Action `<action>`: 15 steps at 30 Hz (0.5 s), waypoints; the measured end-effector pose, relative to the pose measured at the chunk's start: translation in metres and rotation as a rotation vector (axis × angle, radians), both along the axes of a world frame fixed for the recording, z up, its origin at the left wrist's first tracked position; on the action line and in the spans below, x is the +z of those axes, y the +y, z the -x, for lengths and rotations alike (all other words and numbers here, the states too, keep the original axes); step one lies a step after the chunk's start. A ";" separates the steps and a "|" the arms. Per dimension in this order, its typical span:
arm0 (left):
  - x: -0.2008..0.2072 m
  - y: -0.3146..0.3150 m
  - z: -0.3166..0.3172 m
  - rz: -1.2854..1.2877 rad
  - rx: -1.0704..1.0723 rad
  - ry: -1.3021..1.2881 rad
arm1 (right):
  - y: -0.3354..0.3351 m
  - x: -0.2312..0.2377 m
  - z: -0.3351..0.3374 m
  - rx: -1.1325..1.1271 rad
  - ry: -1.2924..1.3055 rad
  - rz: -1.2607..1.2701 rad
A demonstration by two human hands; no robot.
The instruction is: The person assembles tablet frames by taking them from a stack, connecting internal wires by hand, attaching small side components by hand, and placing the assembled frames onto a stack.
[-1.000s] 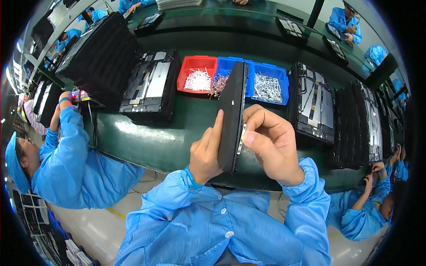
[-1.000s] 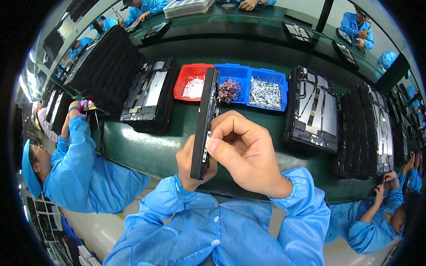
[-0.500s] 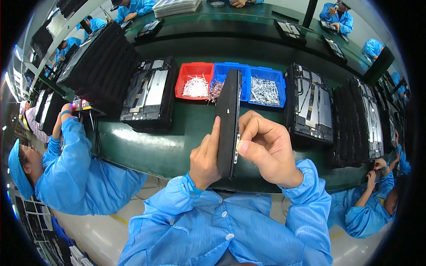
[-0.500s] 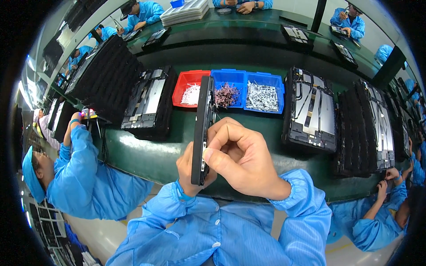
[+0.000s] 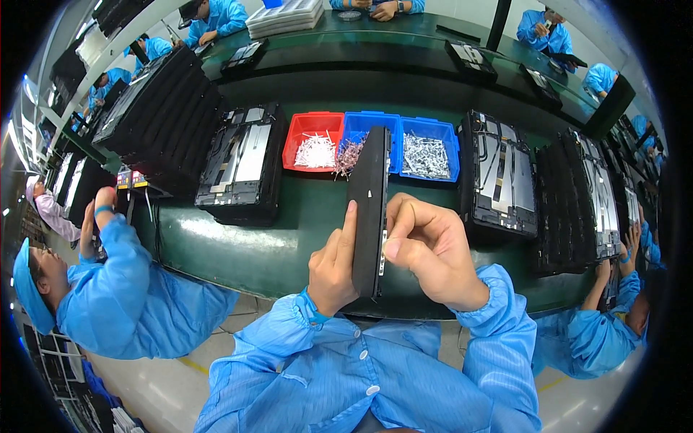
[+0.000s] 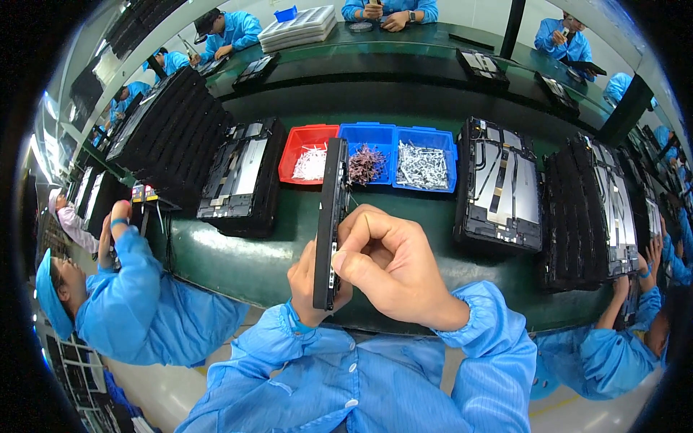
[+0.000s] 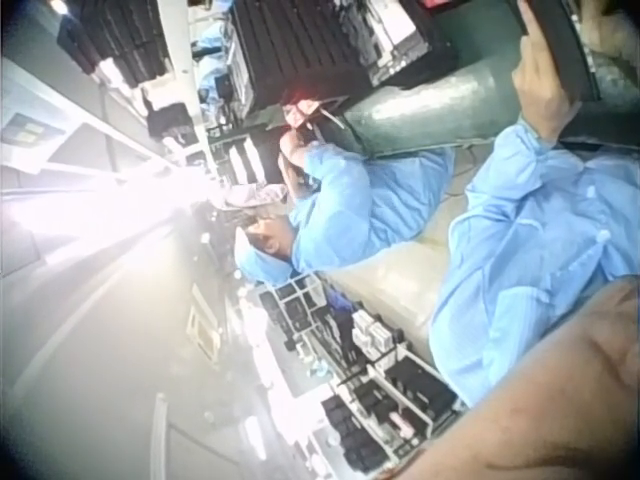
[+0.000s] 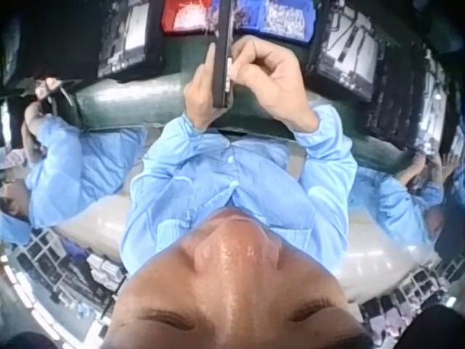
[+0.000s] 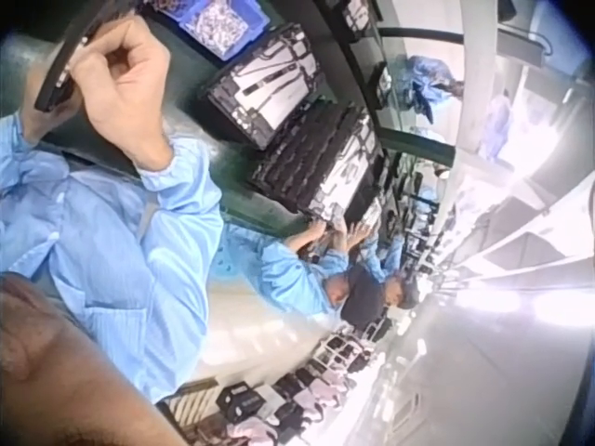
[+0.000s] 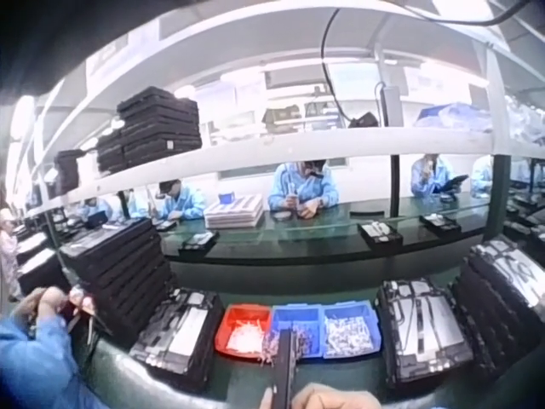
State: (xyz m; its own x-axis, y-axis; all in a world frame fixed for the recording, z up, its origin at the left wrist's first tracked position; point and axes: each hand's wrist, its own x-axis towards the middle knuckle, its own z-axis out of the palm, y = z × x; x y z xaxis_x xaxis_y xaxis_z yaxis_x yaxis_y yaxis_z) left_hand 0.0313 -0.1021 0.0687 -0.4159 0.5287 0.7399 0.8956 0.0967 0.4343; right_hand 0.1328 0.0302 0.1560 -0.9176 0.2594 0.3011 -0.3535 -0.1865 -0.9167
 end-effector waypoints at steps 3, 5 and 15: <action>0.002 0.002 -0.001 -0.004 0.028 0.022 | -0.001 0.000 0.000 -0.001 -0.047 0.088; 0.001 0.000 0.000 0.007 0.024 0.031 | -0.001 -0.002 0.000 0.001 -0.072 0.138; 0.001 0.001 -0.003 0.012 0.021 0.066 | 0.002 -0.001 0.000 0.062 -0.130 0.235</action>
